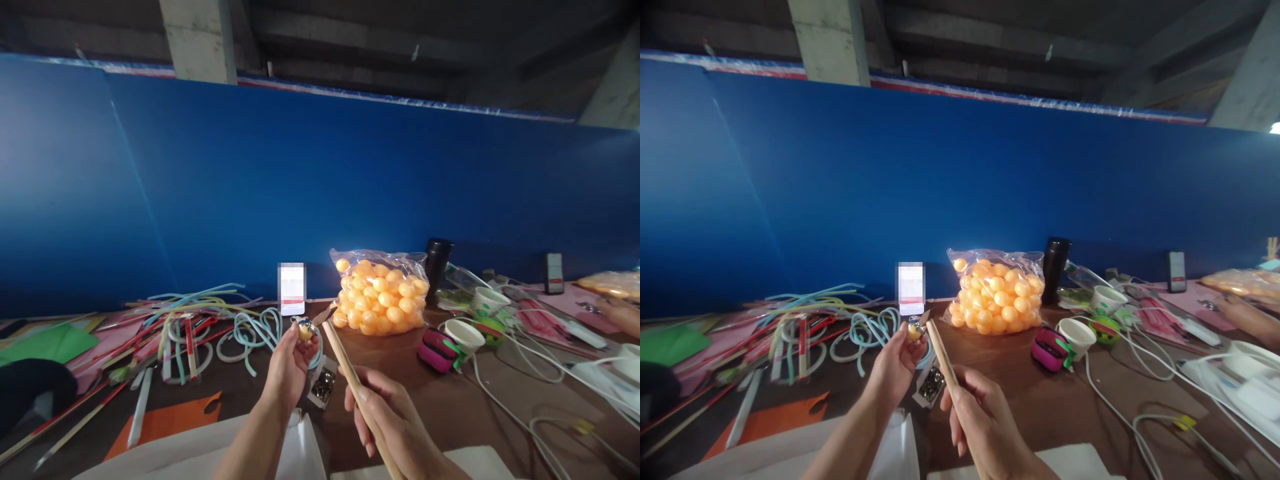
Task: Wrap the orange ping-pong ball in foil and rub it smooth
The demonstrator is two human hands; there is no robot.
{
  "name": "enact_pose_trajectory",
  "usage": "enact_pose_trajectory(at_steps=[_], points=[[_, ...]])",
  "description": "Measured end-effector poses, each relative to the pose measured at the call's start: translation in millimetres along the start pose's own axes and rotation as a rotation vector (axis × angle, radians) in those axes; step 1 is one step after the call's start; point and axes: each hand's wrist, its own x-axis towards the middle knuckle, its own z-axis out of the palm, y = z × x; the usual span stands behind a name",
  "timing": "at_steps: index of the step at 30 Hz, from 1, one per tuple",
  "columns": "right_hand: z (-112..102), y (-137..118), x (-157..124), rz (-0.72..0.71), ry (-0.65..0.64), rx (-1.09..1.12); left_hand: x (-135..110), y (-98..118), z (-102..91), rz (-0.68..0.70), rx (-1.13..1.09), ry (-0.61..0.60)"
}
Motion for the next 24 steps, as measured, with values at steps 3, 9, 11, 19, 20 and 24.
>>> enact_pose_trajectory(at_steps=[3, 9, 11, 19, 20, 24], points=[[0.1, 0.8, 0.2, 0.013, -0.009, -0.007, 1.2, -0.2, -0.7, -0.003, 0.001, 0.01], [-2.1, 4.1, 1.6, 0.046, -0.024, -0.056, 0.6, -1.4, -0.7, 0.024, 0.033, -0.037], [-2.3, 4.6, 1.3, 0.029, -0.007, -0.035, 0.6, -1.8, -1.9, 0.026, 0.04, -0.045], [-0.8, 2.3, 0.3, 0.077, -0.044, -0.069, 1.0, -3.2, -1.9, 0.065, 0.061, -0.053], [-0.8, 2.5, 0.2, 0.073, -0.041, -0.068, 0.9, -3.2, -1.5, 0.065, 0.061, -0.052], [-2.3, 3.8, 0.3, 0.039, -0.016, -0.042, 1.0, -3.3, -1.7, 0.066, 0.052, -0.06]])
